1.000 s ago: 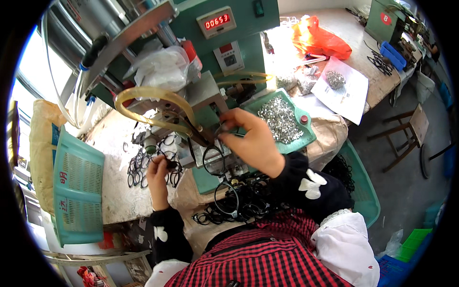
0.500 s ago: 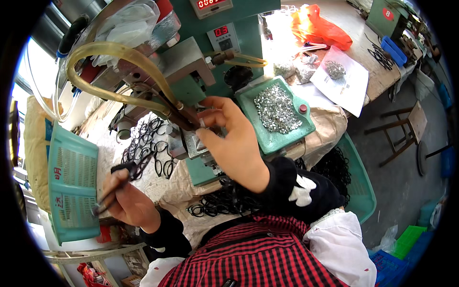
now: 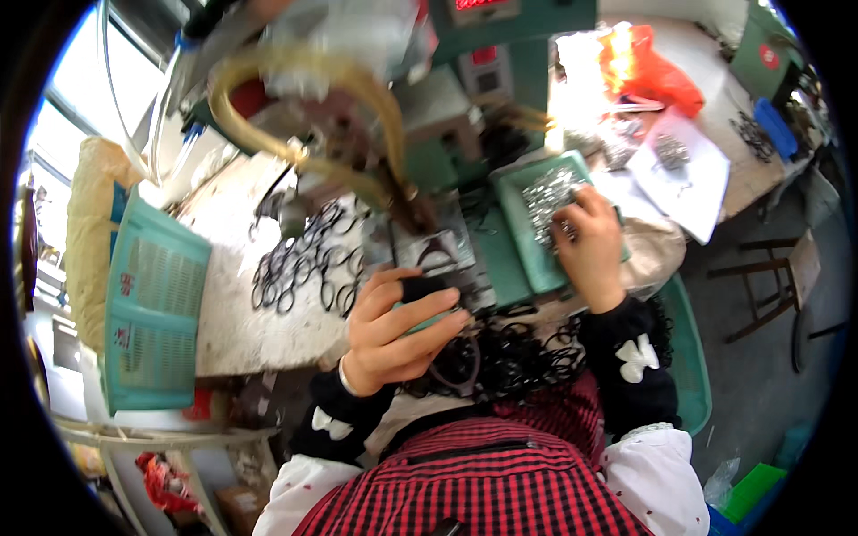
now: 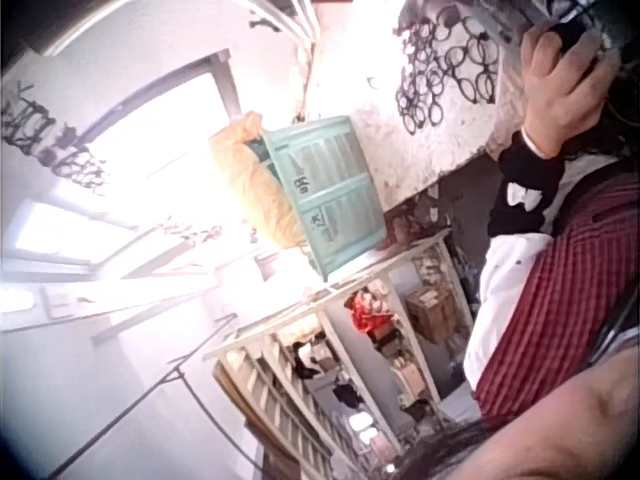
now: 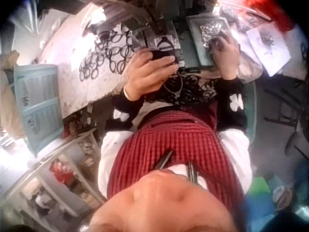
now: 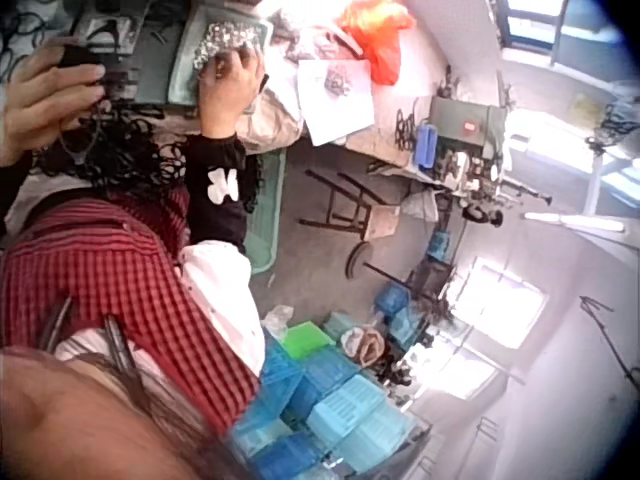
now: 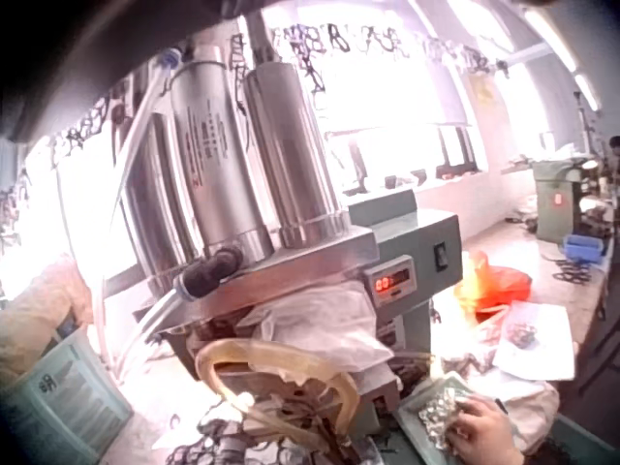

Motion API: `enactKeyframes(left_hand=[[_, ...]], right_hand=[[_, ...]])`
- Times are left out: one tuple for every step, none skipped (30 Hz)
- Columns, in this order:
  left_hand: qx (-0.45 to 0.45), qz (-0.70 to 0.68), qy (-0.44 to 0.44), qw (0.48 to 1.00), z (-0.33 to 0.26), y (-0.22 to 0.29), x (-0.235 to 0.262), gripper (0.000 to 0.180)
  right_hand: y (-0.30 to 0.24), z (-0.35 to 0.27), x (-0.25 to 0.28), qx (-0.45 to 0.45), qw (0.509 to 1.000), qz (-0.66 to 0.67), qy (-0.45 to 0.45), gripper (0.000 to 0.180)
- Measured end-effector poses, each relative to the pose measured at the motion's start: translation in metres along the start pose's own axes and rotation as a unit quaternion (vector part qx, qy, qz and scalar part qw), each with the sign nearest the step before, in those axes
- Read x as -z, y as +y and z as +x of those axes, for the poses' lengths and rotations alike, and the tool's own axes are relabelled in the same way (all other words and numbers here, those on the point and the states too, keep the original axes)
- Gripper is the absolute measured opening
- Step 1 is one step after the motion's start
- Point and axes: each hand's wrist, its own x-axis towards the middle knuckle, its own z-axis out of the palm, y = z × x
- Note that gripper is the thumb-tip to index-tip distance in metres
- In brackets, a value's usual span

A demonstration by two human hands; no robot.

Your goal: The person repeatedly places eyeglass frames into a press machine, adds small metal components, and operates the machine to assemble the parts. Finished frames are placed on the table and later collected into a large sack.

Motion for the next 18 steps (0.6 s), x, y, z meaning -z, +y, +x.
enactKeyframes(left_hand=[[0.017, 0.007, -0.023, 1.0, -0.005, 0.003, 0.004, 0.043], [0.01, 0.014, -0.034, 0.999, 0.003, 0.003, 0.0, 0.045], [0.093, 0.029, -0.091, 0.991, 0.001, 0.019, 0.009, 0.029], [0.079, 0.021, -0.044, 0.996, -0.008, 0.019, 0.004, 0.025], [0.073, 0.06, -0.038, 0.995, -0.012, 0.024, 0.006, 0.023], [0.142, 0.065, 0.006, 0.988, -0.015, 0.048, -0.004, 0.02], [0.076, 0.185, 0.029, 0.979, -0.001, 0.052, 0.001, 0.022], [0.092, 0.228, 0.093, 0.965, 0.0, 0.042, 0.009, 0.023], [0.221, 0.245, 0.072, 0.941, -0.004, 0.031, 0.018, 0.024], [0.351, 0.262, 0.047, 0.898, -0.007, 0.018, 0.026, 0.027], [0.477, 0.279, 0.026, 0.833, -0.011, 0.008, 0.035, 0.032], [0.594, 0.289, 0.003, 0.751, -0.017, -0.006, 0.042, 0.038], [0.695, 0.29, -0.019, 0.658, -0.026, -0.016, 0.047, 0.045], [0.713, 0.285, -0.04, 0.639, -0.035, -0.016, 0.046, 0.044], [0.683, 0.281, -0.046, 0.673, -0.05, -0.018, 0.048, 0.043], [0.63, 0.274, -0.054, 0.725, -0.063, -0.02, 0.046, 0.042], [0.59, 0.271, -0.05, 0.759, -0.073, -0.02, 0.045, 0.042], [0.568, 0.264, -0.047, 0.778, -0.079, -0.024, 0.043, 0.041]], right_hand=[[-0.007, 0.01, 0.003, 0.001, 0.998, 0.066, -0.021, 0.007], [0.01, -0.004, -0.002, -0.012, 1.0, -0.008, -0.014, 0.001], [0.013, -0.003, -0.017, 0.002, 1.0, -0.017, -0.012, 0.002], [0.005, -0.001, -0.02, 0.015, 1.0, -0.005, -0.001, 0.004], [-0.006, 0.006, -0.038, 0.035, 0.999, 0.038, 0.005, 0.006], [0.001, 0.004, -0.04, 0.021, 0.997, 0.078, 0.019, 0.007], [0.007, -0.004, -0.029, -0.006, 0.995, 0.095, 0.04, 0.009], [0.001, -0.005, -0.018, -0.029, 0.991, 0.122, 0.056, 0.011], [-0.006, -0.007, -0.009, -0.068, 0.983, 0.156, 0.064, 0.013], [-0.005, -0.007, -0.004, -0.129, 0.966, 0.214, 0.069, 0.015], [-0.008, -0.004, 0.003, -0.186, 0.94, 0.274, 0.079, 0.018], [-0.017, -0.004, 0.012, -0.281, 0.89, 0.351, 0.068, 0.019], [-0.017, -0.005, 0.007, -0.3, 0.868, 0.387, 0.08, 0.018], [-0.016, -0.009, -0.011, -0.318, 0.844, 0.421, 0.091, 0.018], [-0.018, -0.004, -0.029, -0.332, 0.817, 0.461, 0.098, 0.018], [-0.03, 0.002, -0.023, -0.305, 0.842, 0.44, 0.07, 0.016], [-0.035, 0.004, -0.035, -0.309, 0.785, 0.534, 0.054, 0.016], [-0.038, 0.007, -0.04, -0.243, 0.841, 0.478, 0.077, 0.016]])
